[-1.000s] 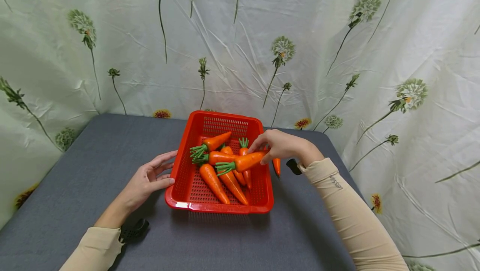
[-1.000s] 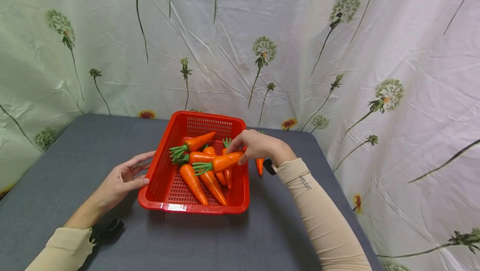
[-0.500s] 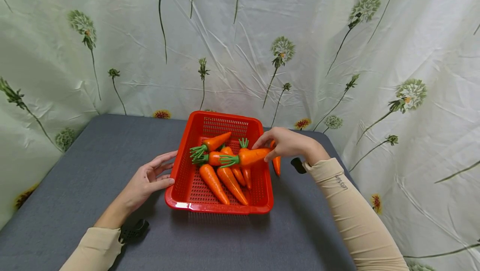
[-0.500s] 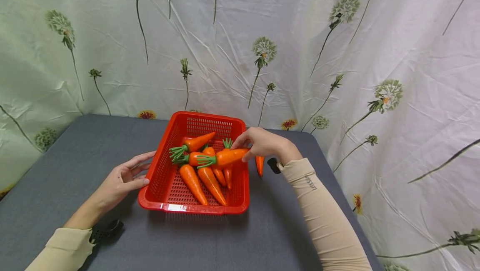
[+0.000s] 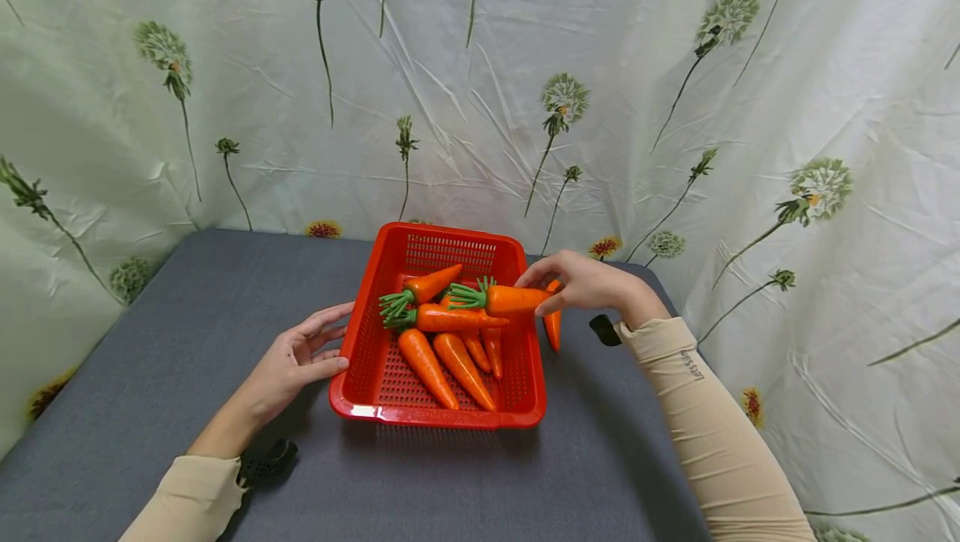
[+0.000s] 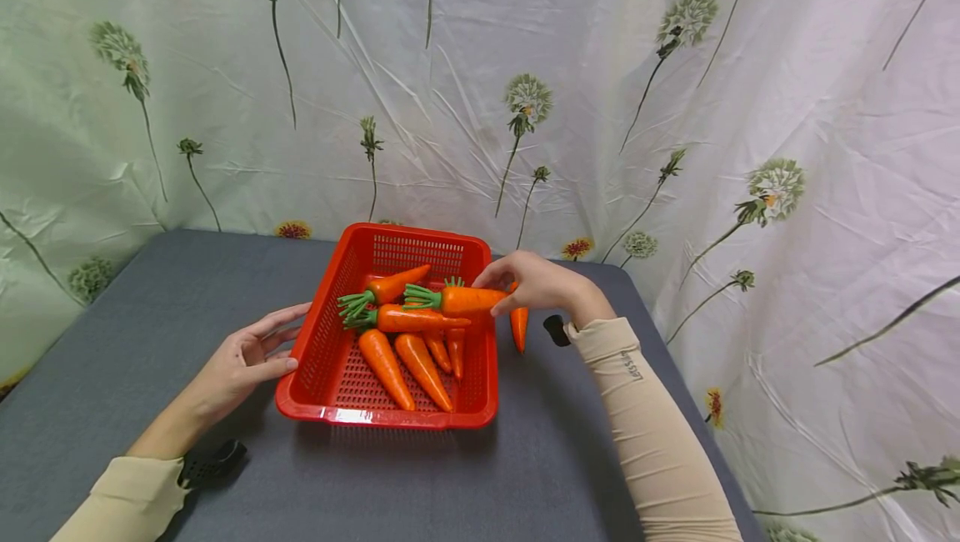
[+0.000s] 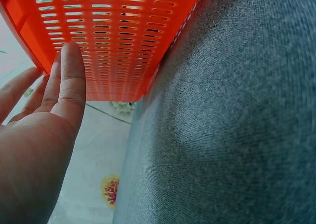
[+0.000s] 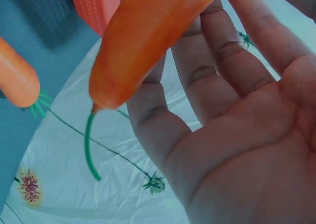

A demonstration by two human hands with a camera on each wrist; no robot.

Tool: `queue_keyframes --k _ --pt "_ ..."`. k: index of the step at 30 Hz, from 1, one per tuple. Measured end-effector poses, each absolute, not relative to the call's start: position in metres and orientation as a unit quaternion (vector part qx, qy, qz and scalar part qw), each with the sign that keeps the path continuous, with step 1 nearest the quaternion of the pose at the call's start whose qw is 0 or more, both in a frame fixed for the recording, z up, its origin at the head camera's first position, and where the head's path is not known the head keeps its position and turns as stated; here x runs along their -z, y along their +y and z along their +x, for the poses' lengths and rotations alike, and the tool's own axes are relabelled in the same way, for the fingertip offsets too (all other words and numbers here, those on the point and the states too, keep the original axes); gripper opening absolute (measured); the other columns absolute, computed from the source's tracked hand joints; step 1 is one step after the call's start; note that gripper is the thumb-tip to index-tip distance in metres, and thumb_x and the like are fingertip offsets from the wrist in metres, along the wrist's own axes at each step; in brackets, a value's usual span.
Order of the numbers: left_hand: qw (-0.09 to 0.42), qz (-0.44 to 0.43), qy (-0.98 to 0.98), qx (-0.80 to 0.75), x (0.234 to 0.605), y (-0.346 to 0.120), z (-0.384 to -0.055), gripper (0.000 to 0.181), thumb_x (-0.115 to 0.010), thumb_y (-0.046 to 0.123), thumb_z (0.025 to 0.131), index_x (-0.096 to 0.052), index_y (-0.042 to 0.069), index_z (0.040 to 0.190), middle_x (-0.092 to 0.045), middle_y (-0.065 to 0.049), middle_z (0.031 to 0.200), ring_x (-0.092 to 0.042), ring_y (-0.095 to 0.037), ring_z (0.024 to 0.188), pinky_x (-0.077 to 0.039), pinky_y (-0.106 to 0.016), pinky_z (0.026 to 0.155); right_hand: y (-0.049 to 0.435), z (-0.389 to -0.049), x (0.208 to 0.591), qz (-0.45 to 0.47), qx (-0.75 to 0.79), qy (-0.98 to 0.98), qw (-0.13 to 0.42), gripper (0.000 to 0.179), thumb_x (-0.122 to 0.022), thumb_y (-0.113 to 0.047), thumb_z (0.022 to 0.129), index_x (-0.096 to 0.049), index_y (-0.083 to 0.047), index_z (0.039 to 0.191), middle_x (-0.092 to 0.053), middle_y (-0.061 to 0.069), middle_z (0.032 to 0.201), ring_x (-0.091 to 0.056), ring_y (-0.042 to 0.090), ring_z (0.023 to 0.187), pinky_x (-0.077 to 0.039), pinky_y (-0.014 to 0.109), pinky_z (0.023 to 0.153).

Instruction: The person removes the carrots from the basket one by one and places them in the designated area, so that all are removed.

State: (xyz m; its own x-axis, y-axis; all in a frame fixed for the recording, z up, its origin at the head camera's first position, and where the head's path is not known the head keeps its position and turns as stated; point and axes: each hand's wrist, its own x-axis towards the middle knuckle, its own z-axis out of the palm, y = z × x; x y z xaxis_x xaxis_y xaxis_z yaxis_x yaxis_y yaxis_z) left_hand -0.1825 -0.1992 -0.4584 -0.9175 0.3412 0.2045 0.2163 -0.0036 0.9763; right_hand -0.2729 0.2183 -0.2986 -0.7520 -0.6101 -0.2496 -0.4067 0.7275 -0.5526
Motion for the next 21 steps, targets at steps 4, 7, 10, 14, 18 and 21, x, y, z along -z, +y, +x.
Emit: queue_keyframes --k 4,7,10,14,18,21 --pt "0.048 0.198 0.704 -0.681 0.458 -0.199 -0.182 0.068 -0.066 0.001 0.092 -0.036 0.005 0.154 -0.040 -0.010 0.157 -0.053 -0.004 0.129 -0.054 -0.021 0.095 0.226 -0.274 0.299 -0.276 0.254 0.903 0.212 0.037 -0.081 -0.014 0.085 -0.071 -0.018 0.120 -0.072 -0.001 0.112 -0.063 0.019 0.100 -0.054 0.035 0.083" --pt "0.048 0.198 0.702 -0.682 0.458 -0.198 -0.183 0.068 -0.066 0.001 0.092 -0.036 0.005 0.154 -0.040 -0.010 0.156 -0.054 -0.004 0.129 -0.054 -0.022 0.095 0.231 -0.275 0.299 -0.272 0.269 0.899 0.214 0.038 -0.079 -0.012 0.086 -0.070 -0.016 0.122 -0.071 0.002 0.113 -0.063 0.021 0.101 -0.054 0.035 0.084" --pt "0.048 0.199 0.699 -0.685 0.458 -0.198 -0.183 0.068 -0.066 -0.001 0.092 -0.036 0.004 0.154 -0.041 -0.009 0.156 -0.054 -0.005 0.128 -0.054 -0.022 0.095 0.237 -0.276 0.299 -0.267 0.283 0.896 0.215 0.039 -0.079 -0.013 0.087 -0.068 -0.014 0.124 -0.071 0.003 0.116 -0.064 0.022 0.105 -0.054 0.036 0.089" --pt "0.050 0.201 0.695 -0.689 0.458 -0.198 -0.183 0.068 -0.065 -0.002 0.092 -0.035 0.004 0.154 -0.041 -0.009 0.156 -0.055 -0.006 0.128 -0.055 -0.022 0.095 0.246 -0.279 0.302 -0.252 0.297 0.895 0.216 0.041 -0.079 -0.016 0.087 -0.066 -0.013 0.126 -0.070 0.005 0.120 -0.064 0.023 0.109 -0.052 0.039 0.095" --pt "0.051 0.199 0.695 -0.689 0.457 -0.197 -0.182 0.068 -0.065 -0.001 0.092 -0.036 0.004 0.154 -0.041 -0.009 0.156 -0.055 -0.005 0.128 -0.055 -0.023 0.095 0.255 -0.282 0.307 -0.228 0.307 0.900 0.211 0.042 -0.078 -0.019 0.088 -0.065 -0.013 0.127 -0.069 0.006 0.123 -0.064 0.023 0.111 -0.051 0.043 0.100" --pt "0.051 0.198 0.696 -0.688 0.456 -0.197 -0.182 0.068 -0.066 -0.001 0.092 -0.036 0.004 0.154 -0.041 -0.009 0.156 -0.054 -0.005 0.129 -0.055 -0.023 0.095 0.260 -0.285 0.310 -0.211 0.315 0.902 0.206 0.042 -0.078 -0.020 0.088 -0.064 -0.013 0.128 -0.068 0.007 0.122 -0.064 0.023 0.109 -0.051 0.044 0.100"
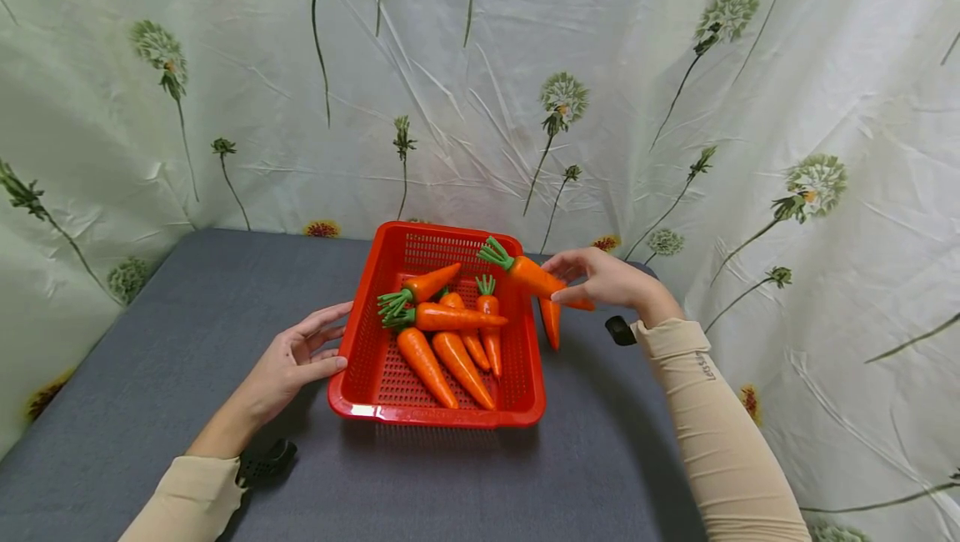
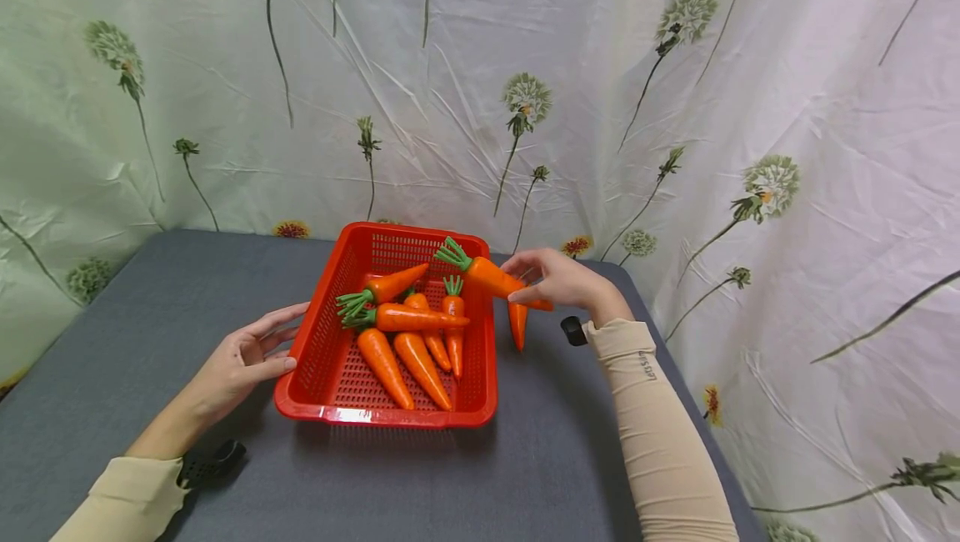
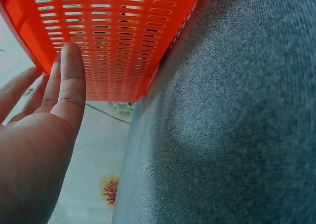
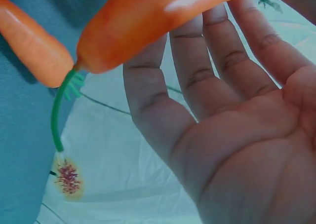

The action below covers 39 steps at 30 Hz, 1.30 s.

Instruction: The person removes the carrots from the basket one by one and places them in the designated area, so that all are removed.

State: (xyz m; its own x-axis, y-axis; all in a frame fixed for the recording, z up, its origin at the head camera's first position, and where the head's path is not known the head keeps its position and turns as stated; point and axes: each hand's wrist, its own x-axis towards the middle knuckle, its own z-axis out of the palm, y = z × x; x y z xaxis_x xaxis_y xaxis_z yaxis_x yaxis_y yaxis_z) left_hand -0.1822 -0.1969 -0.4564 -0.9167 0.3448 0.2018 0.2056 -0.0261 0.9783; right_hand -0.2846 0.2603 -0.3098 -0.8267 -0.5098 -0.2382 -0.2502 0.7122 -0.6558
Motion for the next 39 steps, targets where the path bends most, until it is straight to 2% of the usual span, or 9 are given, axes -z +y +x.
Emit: queue_keyframes --k 8,12,22,29,39 --pt "0.053 0.199 0.695 -0.689 0.457 -0.198 -0.182 0.068 -0.065 -0.001 0.093 -0.036 0.004 0.154 -0.040 -0.009 0.157 -0.054 -0.005 0.129 -0.055 -0.023 0.095 0.277 -0.288 0.321 -0.180 0.340 0.903 0.189 0.044 -0.075 -0.025 0.091 -0.061 -0.011 0.131 -0.065 0.011 0.122 -0.063 0.028 0.113 -0.050 0.044 0.100" --pt "0.053 0.198 0.696 -0.688 0.458 -0.198 -0.182 0.068 -0.065 0.000 0.093 -0.036 0.005 0.154 -0.040 -0.009 0.157 -0.054 -0.005 0.128 -0.055 -0.023 0.094 0.285 -0.288 0.326 -0.167 0.356 0.902 0.181 0.045 -0.072 -0.025 0.093 -0.058 -0.008 0.133 -0.063 0.013 0.123 -0.061 0.029 0.112 -0.053 0.040 0.094" --pt "0.051 0.200 0.695 -0.689 0.460 -0.198 -0.182 0.069 -0.066 -0.001 0.092 -0.035 0.003 0.154 -0.040 -0.009 0.157 -0.054 -0.004 0.128 -0.055 -0.023 0.095 0.297 -0.289 0.334 -0.123 0.402 0.890 0.177 0.048 -0.069 -0.021 0.096 -0.052 -0.002 0.136 -0.056 0.021 0.127 -0.057 0.022 0.082 -0.053 0.030 0.074" --pt "0.048 0.198 0.700 -0.685 0.460 -0.198 -0.182 0.068 -0.066 0.000 0.092 -0.036 0.004 0.153 -0.039 -0.010 0.157 -0.054 -0.003 0.128 -0.054 -0.022 0.095 0.307 -0.292 0.344 -0.073 0.428 0.882 0.181 0.058 -0.068 -0.027 0.096 -0.046 -0.001 0.142 -0.052 0.021 0.133 -0.062 0.020 0.099 -0.057 0.032 0.083" --pt "0.044 0.202 0.698 -0.685 0.461 -0.198 -0.182 0.068 -0.066 -0.001 0.092 -0.036 0.003 0.153 -0.039 -0.009 0.157 -0.054 -0.004 0.129 -0.054 -0.022 0.095 0.316 -0.292 0.354 -0.012 0.457 0.871 0.183 0.061 -0.067 -0.029 0.097 -0.042 0.002 0.144 -0.053 0.018 0.132 -0.063 0.014 0.097 -0.056 0.029 0.083"
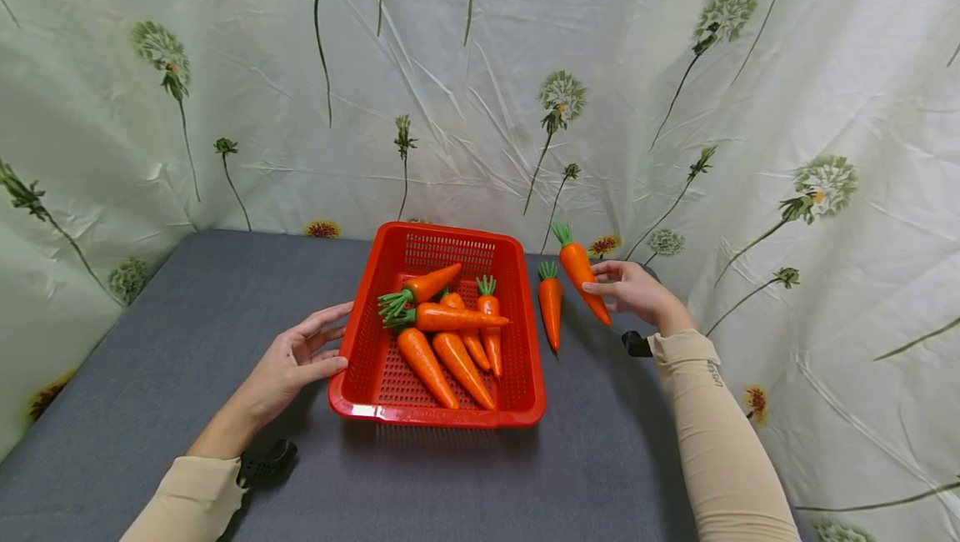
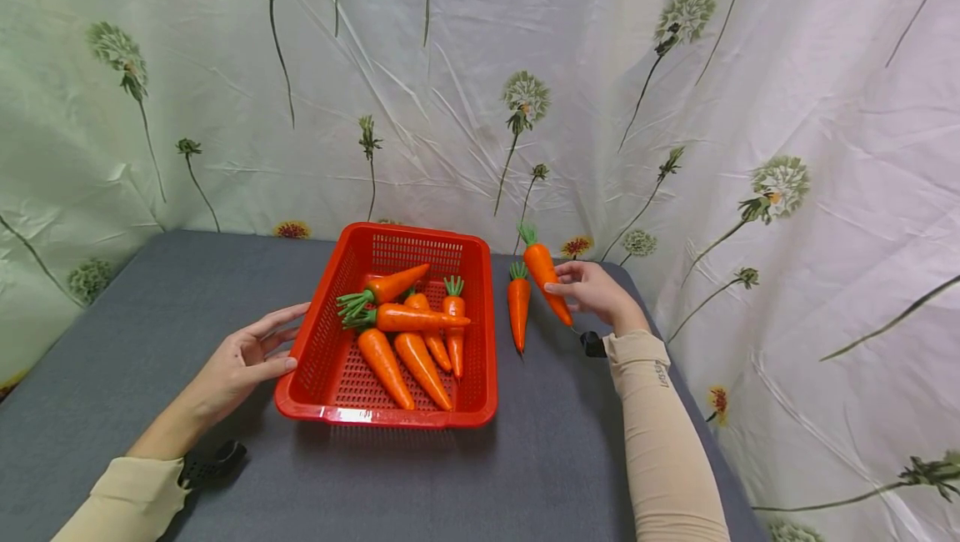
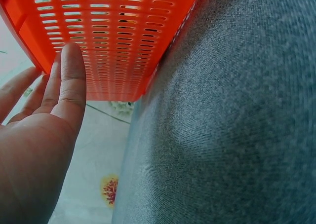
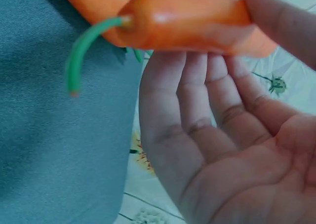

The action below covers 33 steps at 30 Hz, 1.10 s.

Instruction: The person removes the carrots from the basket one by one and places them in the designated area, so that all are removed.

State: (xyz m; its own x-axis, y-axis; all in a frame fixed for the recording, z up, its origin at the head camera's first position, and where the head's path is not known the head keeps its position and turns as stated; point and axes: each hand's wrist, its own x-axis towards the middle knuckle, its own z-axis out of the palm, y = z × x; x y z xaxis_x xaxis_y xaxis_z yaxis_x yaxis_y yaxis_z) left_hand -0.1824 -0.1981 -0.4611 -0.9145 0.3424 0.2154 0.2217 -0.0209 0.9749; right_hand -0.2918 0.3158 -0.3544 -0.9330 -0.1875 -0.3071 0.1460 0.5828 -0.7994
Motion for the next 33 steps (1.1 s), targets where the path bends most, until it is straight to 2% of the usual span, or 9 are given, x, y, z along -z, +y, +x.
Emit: queue_keyframes --k 3,9,16,23,33 --pt "0.044 0.200 0.700 -0.684 0.461 -0.198 -0.183 0.068 -0.066 -0.001 0.092 -0.036 0.004 0.153 -0.039 -0.008 0.157 -0.054 -0.003 0.129 -0.054 -0.022 0.095 0.319 -0.291 0.358 0.006 0.464 0.867 0.182 0.062 -0.066 -0.028 0.098 -0.040 0.003 0.145 -0.054 0.016 0.131 -0.062 0.015 0.098 -0.056 0.030 0.084" --pt "0.046 0.196 0.704 -0.681 0.461 -0.198 -0.183 0.068 -0.066 0.001 0.092 -0.036 0.005 0.153 -0.039 -0.009 0.157 -0.054 -0.003 0.128 -0.055 -0.022 0.094 0.323 -0.292 0.369 0.039 0.489 0.853 0.178 0.063 -0.066 -0.026 0.098 -0.039 0.007 0.145 -0.059 0.008 0.120 -0.063 0.015 0.097 -0.057 0.033 0.086" --pt "0.046 0.199 0.698 -0.687 0.461 -0.198 -0.183 0.068 -0.066 -0.001 0.092 -0.036 0.004 0.153 -0.040 -0.009 0.157 -0.054 -0.004 0.128 -0.055 -0.023 0.095 0.325 -0.293 0.378 0.066 0.498 0.846 0.179 0.065 -0.062 -0.027 0.099 -0.034 0.008 0.147 -0.057 0.013 0.127 -0.060 0.024 0.113 -0.057 0.033 0.089" --pt "0.047 0.198 0.698 -0.686 0.460 -0.197 -0.182 0.069 -0.066 -0.002 0.092 -0.036 0.003 0.153 -0.040 -0.009 0.157 -0.054 -0.004 0.128 -0.055 -0.023 0.094 0.326 -0.294 0.388 0.094 0.496 0.846 0.172 0.061 -0.063 -0.027 0.099 -0.038 0.007 0.144 -0.061 0.005 0.115 -0.062 0.015 0.101 -0.055 0.037 0.094" --pt "0.041 0.199 0.702 -0.683 0.461 -0.198 -0.183 0.069 -0.067 -0.002 0.091 -0.036 0.003 0.153 -0.040 -0.009 0.156 -0.054 -0.003 0.128 -0.055 -0.022 0.094 0.323 -0.295 0.400 0.117 0.498 0.841 0.177 0.065 -0.063 -0.030 0.099 -0.036 0.007 0.145 -0.058 0.006 0.116 -0.060 0.010 0.092 -0.055 0.041 0.098"
